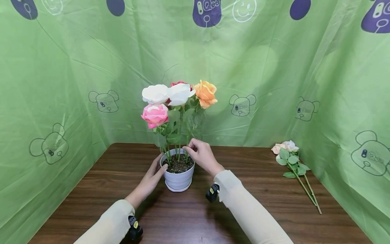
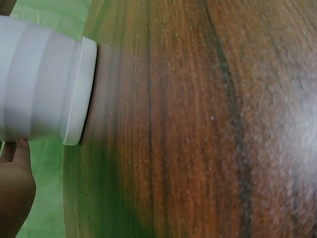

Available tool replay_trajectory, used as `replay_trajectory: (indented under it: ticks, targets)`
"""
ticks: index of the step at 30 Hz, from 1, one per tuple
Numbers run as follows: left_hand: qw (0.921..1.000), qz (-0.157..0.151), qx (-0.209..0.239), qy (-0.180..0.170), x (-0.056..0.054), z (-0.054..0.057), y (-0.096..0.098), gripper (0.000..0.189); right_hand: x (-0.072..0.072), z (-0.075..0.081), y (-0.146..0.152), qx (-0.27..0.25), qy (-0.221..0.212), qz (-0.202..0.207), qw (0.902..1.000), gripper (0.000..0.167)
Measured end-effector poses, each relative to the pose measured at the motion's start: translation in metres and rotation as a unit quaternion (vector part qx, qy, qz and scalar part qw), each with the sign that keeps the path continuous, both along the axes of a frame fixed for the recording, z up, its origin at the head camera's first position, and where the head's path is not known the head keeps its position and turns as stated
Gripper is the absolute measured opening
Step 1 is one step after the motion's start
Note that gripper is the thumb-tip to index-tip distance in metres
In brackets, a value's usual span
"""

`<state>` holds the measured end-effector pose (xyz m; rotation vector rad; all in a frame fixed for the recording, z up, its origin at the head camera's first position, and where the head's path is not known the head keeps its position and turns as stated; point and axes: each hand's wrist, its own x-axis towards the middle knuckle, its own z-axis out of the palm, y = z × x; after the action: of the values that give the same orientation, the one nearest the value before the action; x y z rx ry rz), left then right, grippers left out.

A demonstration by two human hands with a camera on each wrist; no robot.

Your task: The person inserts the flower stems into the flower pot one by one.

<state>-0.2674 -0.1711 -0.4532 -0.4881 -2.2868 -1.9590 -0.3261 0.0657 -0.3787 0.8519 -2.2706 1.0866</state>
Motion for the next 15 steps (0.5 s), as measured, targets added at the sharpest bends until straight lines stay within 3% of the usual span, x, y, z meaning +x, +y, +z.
replay_trajectory:
  ticks: [8,15]
  targets:
    - [0.9999,-0.004,-0.001,-0.01,0.001,0.0014,-0.0003,0.063,-0.0023,-0.0008,0.0036,0.006,-0.033,0.014,0.9993,0.021]
    - [1.0,-0.003,-0.002,-0.009,0.0009,0.0026,0.0005,0.064,-0.0025,0.0,0.0021,0.034,-0.029,0.021,0.9988,0.016]
